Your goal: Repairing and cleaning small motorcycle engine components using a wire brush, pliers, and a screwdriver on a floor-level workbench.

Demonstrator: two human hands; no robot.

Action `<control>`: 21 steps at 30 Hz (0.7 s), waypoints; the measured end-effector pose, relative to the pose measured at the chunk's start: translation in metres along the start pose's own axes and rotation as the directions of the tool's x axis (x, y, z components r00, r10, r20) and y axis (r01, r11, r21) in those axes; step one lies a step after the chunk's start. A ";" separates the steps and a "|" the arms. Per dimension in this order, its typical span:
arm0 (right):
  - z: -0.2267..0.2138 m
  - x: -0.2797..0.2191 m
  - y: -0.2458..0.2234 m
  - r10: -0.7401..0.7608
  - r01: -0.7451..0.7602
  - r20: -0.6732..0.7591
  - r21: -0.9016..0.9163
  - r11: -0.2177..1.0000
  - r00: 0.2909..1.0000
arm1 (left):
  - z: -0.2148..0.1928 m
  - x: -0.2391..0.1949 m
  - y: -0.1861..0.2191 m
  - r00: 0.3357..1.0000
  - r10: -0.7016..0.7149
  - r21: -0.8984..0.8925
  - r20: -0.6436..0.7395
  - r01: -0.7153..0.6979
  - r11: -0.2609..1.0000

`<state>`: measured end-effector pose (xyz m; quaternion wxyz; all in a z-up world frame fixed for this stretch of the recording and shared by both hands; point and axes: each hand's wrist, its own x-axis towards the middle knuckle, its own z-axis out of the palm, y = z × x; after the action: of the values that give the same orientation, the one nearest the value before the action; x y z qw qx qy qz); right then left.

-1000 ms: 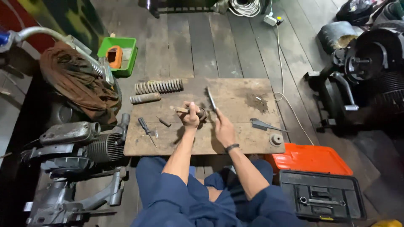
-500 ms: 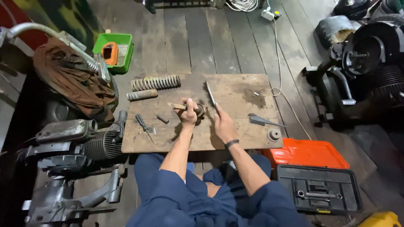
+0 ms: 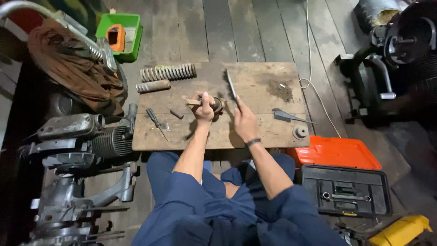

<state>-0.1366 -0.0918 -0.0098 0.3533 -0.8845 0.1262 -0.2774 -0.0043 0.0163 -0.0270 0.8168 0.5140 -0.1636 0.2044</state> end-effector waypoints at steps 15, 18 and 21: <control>0.022 -0.018 0.003 -0.012 0.012 -0.025 -0.021 1.000 1.000 | -0.011 -0.001 -0.025 0.999 0.023 -0.020 0.029 -0.023 1.000; 0.019 -0.056 0.011 0.121 -0.130 0.088 0.111 0.985 0.989 | -0.014 0.001 -0.029 0.999 -0.026 -0.088 -0.027 0.024 0.996; 0.005 -0.109 0.036 0.111 -0.106 0.073 -0.073 0.992 0.991 | -0.016 0.002 -0.026 0.999 -0.043 -0.061 -0.031 0.041 0.997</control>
<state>-0.2230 -0.0695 -0.0815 0.3417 -0.8980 0.1699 -0.2189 0.0117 0.0211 -0.0528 0.8387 0.4891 -0.1455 0.1903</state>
